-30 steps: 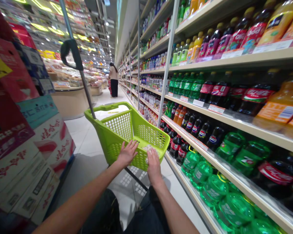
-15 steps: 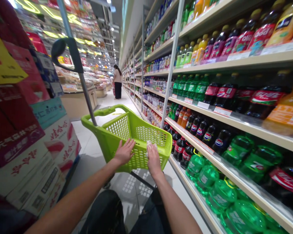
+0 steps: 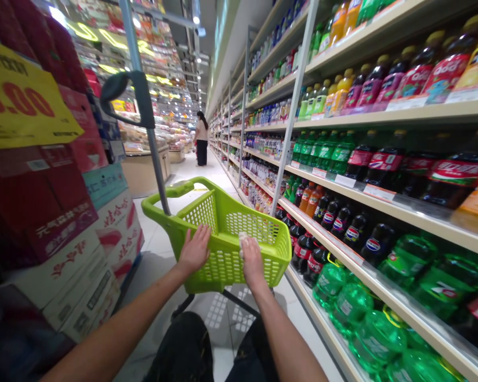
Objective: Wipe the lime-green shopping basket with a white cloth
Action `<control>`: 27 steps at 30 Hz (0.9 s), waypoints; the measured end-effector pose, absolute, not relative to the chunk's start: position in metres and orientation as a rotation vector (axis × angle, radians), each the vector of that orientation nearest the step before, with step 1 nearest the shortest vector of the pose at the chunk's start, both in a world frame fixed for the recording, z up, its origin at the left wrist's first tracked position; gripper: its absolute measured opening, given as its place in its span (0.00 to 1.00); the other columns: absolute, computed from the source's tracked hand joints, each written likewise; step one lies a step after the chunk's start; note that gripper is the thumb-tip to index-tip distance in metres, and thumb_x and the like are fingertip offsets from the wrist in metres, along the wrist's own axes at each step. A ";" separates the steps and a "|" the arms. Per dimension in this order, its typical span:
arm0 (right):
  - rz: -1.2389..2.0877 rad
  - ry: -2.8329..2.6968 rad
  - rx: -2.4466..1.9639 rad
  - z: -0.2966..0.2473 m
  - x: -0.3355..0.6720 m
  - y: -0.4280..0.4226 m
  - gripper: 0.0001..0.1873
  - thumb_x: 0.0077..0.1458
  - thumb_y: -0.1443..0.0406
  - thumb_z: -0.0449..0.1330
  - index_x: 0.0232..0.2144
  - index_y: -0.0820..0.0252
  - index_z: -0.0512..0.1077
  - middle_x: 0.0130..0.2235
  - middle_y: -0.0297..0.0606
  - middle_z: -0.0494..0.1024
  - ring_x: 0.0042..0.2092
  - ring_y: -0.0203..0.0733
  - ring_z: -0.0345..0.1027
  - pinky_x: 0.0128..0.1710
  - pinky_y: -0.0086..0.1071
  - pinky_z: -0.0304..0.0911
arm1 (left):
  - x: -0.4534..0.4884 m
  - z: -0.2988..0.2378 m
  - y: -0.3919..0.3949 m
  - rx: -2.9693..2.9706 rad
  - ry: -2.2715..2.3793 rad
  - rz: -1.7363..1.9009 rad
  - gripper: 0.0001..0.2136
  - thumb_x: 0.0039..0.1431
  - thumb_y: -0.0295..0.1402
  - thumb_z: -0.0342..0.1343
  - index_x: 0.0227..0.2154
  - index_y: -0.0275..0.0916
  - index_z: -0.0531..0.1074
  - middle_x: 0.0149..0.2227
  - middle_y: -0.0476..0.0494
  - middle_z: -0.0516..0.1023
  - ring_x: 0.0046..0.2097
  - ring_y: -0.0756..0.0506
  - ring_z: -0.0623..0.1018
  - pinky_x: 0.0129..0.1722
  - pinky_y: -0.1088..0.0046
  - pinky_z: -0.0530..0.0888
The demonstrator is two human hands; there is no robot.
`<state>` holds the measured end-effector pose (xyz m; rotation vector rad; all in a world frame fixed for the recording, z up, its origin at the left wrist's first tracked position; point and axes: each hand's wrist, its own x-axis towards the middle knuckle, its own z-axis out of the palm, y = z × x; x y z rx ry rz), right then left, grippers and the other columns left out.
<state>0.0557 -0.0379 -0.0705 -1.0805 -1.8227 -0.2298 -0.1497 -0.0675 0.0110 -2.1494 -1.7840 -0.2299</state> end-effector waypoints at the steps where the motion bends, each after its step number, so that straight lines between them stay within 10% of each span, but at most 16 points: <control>1: -0.232 -1.776 -1.120 -0.072 0.062 -0.037 0.27 0.45 0.78 0.43 0.47 0.62 0.67 0.51 0.46 0.67 0.56 0.44 0.55 0.53 0.47 0.55 | -0.157 0.013 -0.069 -2.102 -1.813 -0.239 0.28 0.51 0.29 0.43 0.58 0.32 0.50 0.62 0.40 0.46 0.62 0.42 0.44 0.58 0.53 0.45; 15: 0.064 -1.823 -1.119 -0.044 -0.009 -0.025 0.29 0.44 0.79 0.43 0.47 0.62 0.66 0.52 0.46 0.66 0.55 0.43 0.55 0.55 0.45 0.51 | -0.238 0.054 -0.075 -1.688 -1.954 -0.801 0.24 0.51 0.26 0.41 0.53 0.32 0.57 0.58 0.37 0.58 0.60 0.42 0.53 0.58 0.52 0.48; 27: 0.107 -1.969 -0.850 0.034 -0.163 -0.024 0.21 0.53 0.74 0.47 0.49 0.65 0.63 0.55 0.49 0.62 0.57 0.43 0.51 0.56 0.43 0.47 | -0.260 0.060 -0.068 -1.840 -2.008 -0.403 0.30 0.47 0.22 0.39 0.57 0.41 0.52 0.61 0.49 0.50 0.62 0.44 0.44 0.57 0.48 0.48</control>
